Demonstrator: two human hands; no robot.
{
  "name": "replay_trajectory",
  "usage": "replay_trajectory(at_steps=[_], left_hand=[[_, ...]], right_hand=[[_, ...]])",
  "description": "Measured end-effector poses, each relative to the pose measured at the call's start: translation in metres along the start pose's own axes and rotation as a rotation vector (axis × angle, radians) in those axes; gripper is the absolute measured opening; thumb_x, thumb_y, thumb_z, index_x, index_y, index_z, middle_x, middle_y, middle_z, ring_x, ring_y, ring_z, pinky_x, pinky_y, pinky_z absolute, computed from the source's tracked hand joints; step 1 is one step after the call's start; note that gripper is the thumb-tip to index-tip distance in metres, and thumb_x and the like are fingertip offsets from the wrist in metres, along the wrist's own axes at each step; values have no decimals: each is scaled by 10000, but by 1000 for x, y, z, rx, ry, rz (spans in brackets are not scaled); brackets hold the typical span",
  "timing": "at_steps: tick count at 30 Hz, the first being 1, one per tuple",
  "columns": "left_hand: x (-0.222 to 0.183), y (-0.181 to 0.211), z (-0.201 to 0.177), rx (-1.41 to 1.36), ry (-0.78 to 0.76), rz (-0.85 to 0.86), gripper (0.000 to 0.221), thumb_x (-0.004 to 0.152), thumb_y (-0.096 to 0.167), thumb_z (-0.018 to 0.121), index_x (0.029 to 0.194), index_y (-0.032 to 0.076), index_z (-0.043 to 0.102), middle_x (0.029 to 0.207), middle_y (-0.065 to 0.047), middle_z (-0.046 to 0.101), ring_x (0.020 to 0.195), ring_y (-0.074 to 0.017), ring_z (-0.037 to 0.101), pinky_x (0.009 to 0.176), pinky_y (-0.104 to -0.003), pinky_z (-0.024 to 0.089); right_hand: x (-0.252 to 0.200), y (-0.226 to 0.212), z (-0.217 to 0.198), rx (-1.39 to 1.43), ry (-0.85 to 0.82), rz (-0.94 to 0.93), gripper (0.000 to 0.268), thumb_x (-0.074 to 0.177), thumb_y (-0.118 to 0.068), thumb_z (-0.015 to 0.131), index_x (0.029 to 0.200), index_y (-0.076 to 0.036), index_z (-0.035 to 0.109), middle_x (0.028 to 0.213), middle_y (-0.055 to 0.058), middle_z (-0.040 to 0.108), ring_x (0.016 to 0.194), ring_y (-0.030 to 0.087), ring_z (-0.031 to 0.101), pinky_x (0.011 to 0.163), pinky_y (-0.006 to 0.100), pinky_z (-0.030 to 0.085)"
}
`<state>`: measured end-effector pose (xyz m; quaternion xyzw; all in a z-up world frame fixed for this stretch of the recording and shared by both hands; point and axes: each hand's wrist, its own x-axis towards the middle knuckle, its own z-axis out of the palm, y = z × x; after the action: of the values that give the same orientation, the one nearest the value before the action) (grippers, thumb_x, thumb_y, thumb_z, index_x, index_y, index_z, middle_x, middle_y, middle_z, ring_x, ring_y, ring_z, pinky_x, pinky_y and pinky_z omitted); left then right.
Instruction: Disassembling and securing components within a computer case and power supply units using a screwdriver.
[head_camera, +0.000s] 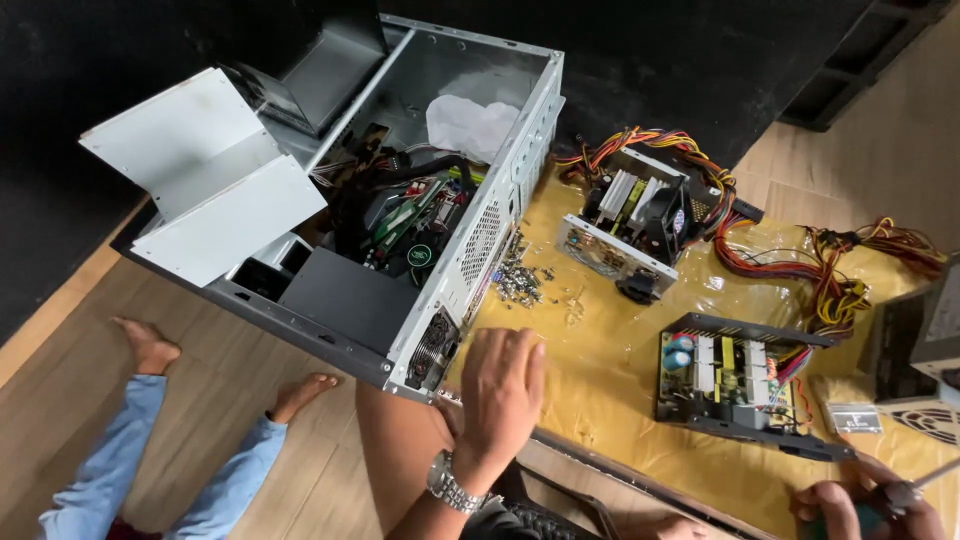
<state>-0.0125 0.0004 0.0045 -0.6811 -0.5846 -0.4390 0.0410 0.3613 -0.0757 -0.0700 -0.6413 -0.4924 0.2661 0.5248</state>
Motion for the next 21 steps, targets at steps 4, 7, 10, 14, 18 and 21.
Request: replay_trajectory(at_steps=[4, 7, 10, 14, 18, 21], left_hand=[[5, -8, 3, 143, -101, -83, 308, 948, 169, 654, 1170, -45, 641, 1301, -254, 583, 1199, -369, 583, 1039, -478, 496], [1, -16, 27, 192, -184, -73, 538, 1010, 345, 554, 1329, -88, 546, 1492, -366, 456, 1406, -467, 429, 1179, -559, 337], [0, -5, 30, 153, -243, -61, 544, 1072, 351, 413, 1314, -118, 546, 1527, -358, 415, 1434, -463, 397, 1218, -572, 267], [3, 4, 28, 62, -210, -20, 419, 1031, 249, 536, 1228, -114, 610, 1472, -365, 479, 1402, -475, 445, 1209, -606, 258], [10, -11, 38, 104, -183, -80, 386, 1008, 196, 563, 1237, -112, 591, 1513, -376, 414, 1403, -481, 420, 1164, -568, 357], [18, -17, 36, 159, -170, -86, 320, 965, 119, 611, 1185, -114, 615, 1424, -378, 511, 1340, -480, 492, 1120, -546, 428]], right_hand=[[11, 56, -28, 126, -100, 43, 317, 1131, 37, 442, 1405, 195, 449, 761, 373, 565, 685, 441, 622, 712, 500, 560], [13, 63, -30, 133, -86, 80, 333, 1164, 39, 428, 1439, 227, 431, 798, 418, 560, 718, 500, 625, 695, 532, 555], [13, 87, -36, 200, -77, 61, 348, 1169, 9, 431, 1469, 183, 408, 801, 388, 563, 708, 469, 632, 706, 527, 572], [16, 78, -36, 104, -71, 85, 272, 1203, 38, 404, 1393, 223, 467, 786, 383, 588, 674, 466, 641, 693, 520, 575], [18, 104, -43, 124, -94, 92, 328, 1196, -108, 477, 1374, 165, 513, 781, 319, 607, 645, 409, 644, 669, 460, 568], [23, 135, -54, 154, -101, 114, 329, 1211, -144, 481, 1336, 159, 503, 786, 315, 606, 655, 420, 653, 676, 467, 570]])
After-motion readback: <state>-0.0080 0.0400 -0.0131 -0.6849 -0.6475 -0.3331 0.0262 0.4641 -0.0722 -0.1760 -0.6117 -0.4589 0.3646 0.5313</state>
